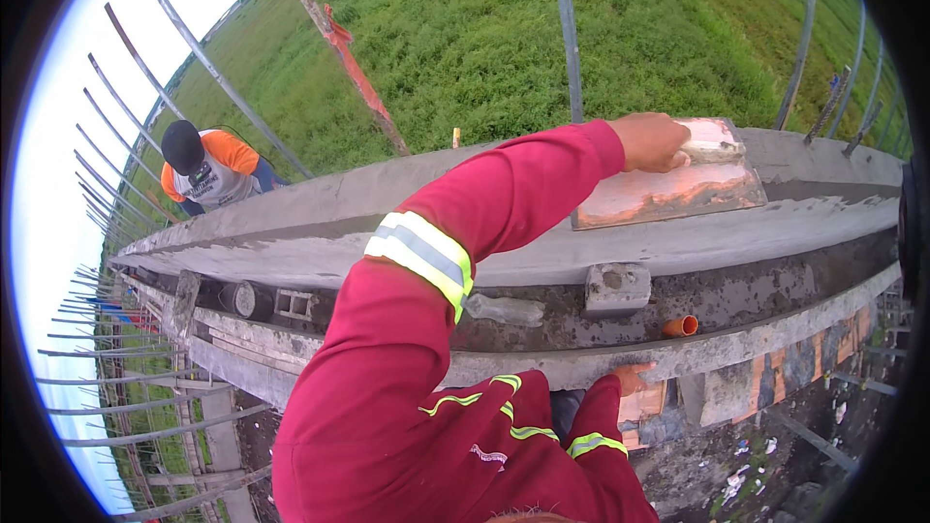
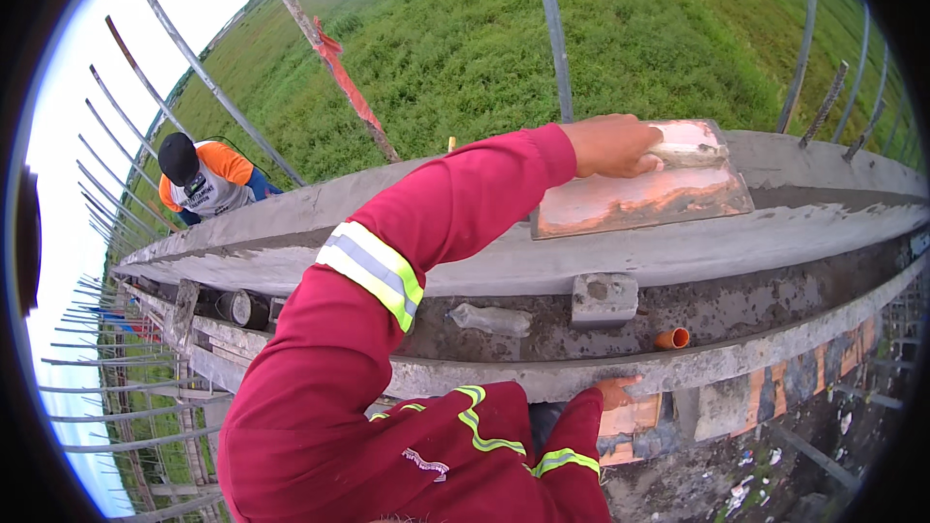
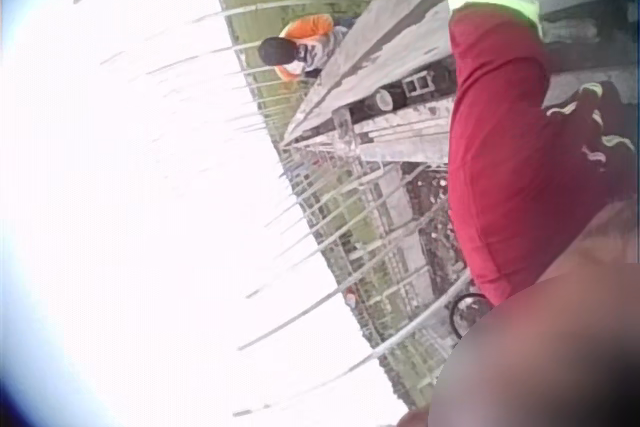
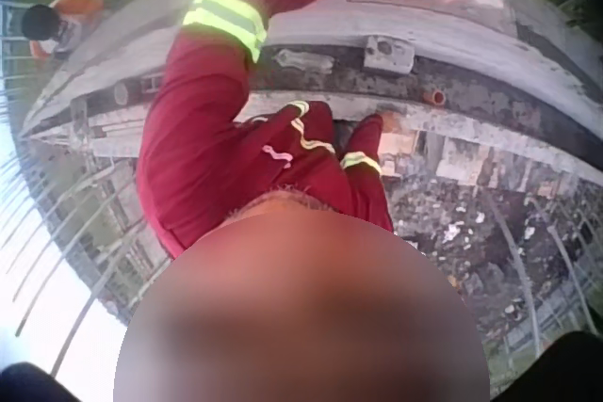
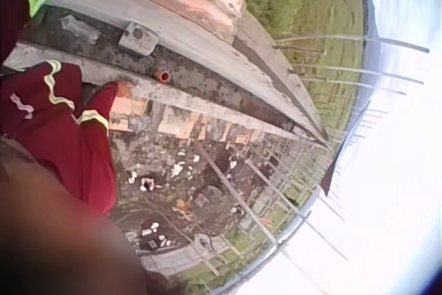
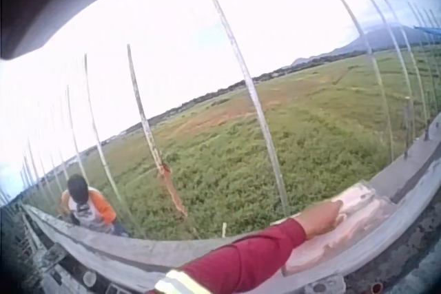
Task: The person scoops wet concrete from a pile onto a wooden plank and spreads it along a concrete beam. They then use a trowel to smooth the surface of the concrete beam repeatedly, leveling and finishing the top edge.
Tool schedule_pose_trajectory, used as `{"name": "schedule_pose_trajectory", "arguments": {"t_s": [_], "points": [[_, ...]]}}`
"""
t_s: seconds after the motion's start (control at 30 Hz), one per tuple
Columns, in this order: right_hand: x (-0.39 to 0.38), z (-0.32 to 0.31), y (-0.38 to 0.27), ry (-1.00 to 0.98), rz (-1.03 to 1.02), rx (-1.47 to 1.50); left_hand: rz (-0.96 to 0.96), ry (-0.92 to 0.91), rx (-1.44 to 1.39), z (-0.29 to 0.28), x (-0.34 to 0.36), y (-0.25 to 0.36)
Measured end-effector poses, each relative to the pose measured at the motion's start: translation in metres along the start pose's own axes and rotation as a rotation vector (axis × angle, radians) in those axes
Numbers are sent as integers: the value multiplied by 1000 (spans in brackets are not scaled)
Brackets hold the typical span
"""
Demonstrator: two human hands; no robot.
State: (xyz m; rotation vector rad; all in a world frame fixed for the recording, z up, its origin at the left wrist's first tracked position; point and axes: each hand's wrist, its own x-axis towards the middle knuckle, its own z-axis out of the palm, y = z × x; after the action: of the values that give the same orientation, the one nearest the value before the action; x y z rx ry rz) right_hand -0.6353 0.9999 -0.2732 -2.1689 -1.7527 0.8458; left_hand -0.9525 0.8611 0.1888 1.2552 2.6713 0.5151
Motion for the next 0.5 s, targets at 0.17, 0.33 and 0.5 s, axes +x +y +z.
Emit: {"name": "schedule_pose_trajectory", "arguments": {"t_s": [0.17,0.33,0.5], "points": [[6,1,5,-43,64,32,-83,60,34,-28,-163,-61],[-1,3,1,40,39,23,-337,123,22,-67,-305,-76],[-3,6,6,93,11,43,-452,126,-19,-80,-243,-53]]}}
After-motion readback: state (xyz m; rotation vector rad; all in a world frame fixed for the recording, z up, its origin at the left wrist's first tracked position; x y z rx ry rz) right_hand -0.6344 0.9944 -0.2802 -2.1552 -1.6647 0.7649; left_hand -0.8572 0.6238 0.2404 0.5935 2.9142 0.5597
